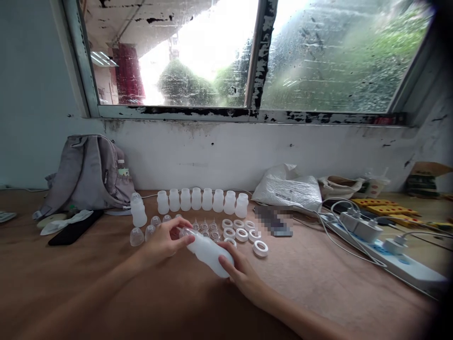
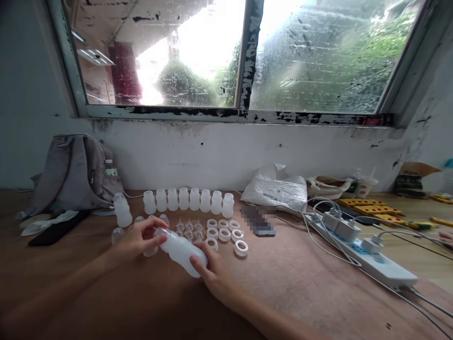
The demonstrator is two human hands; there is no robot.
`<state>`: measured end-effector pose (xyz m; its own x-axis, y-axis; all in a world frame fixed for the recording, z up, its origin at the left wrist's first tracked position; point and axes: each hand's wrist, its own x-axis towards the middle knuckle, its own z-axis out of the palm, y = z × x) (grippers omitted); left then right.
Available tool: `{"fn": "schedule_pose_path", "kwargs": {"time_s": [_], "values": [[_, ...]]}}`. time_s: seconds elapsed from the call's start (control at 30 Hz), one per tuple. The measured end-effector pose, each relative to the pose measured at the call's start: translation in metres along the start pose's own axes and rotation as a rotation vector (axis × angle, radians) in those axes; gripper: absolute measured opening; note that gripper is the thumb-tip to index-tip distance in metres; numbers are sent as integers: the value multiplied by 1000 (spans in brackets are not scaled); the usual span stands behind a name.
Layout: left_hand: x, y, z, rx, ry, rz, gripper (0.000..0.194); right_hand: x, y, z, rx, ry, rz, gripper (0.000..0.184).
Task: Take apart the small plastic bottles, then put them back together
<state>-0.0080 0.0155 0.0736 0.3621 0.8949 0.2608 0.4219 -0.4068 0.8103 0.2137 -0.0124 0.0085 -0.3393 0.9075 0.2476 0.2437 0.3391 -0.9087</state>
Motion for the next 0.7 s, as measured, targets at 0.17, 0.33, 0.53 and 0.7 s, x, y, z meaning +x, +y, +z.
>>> {"fn": "schedule_pose_path", "kwargs": {"time_s": [0.17,0.33,0.53,0.7], "values": [[34,39,-56,348,125,68,43,4,6,-2,84,-19,13,36],[75,36,-109,789,184,55,42,6,13,-5,-17,10,22,30],[107,-16,-131,1069,120,-73,42,4,12,-4,-147,14,-13,27],[117,-49,-134,1107,153,-172,45,5,14,-4,-250,-47,-43,25]]}}
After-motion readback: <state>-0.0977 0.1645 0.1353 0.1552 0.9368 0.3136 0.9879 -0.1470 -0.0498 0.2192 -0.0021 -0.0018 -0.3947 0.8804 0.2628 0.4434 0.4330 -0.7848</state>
